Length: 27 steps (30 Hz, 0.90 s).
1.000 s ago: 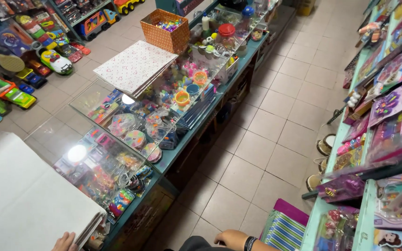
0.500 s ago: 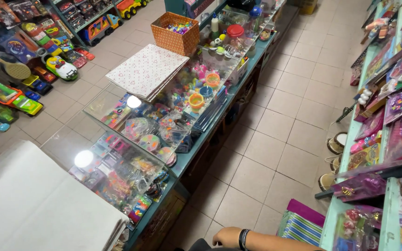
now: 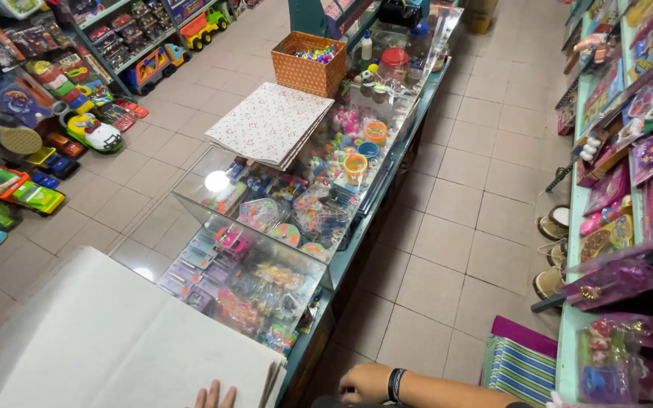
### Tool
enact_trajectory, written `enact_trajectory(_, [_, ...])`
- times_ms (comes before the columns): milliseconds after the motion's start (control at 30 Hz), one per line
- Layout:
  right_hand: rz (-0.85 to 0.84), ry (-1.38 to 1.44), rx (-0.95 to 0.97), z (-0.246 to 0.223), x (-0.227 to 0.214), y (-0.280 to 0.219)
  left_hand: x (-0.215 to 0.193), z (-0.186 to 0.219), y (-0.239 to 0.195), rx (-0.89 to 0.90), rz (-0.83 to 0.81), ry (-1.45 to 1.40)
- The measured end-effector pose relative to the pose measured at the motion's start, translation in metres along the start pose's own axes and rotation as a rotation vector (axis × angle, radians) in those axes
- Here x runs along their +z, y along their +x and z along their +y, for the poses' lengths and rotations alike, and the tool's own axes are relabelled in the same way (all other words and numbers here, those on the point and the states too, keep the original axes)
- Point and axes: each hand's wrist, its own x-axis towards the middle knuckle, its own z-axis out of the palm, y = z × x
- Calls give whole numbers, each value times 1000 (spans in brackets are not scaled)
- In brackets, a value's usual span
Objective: The person is wrapping boxes with decorative paper using a glue bottle to secure the folds.
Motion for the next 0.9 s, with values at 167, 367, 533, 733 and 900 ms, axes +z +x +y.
enact_trajectory(167, [316, 160, -77, -66, -30, 16, -49, 32, 42, -68, -48, -47])
enact_trajectory(367, [600, 360, 25, -132, -59, 27, -78, 29, 101, 118, -1, -95])
enact_trajectory(533, [536, 443, 164, -150, -51, 49, -124, 33, 163, 278, -559, -531])
enact_trajectory(733, [595, 562, 268, -152, -39, 59, -137, 55, 187, 220, -346, -694])
enact_trajectory(900, [581, 634, 152, -139, -33, 59, -147, 55, 191, 191, -297, -803])
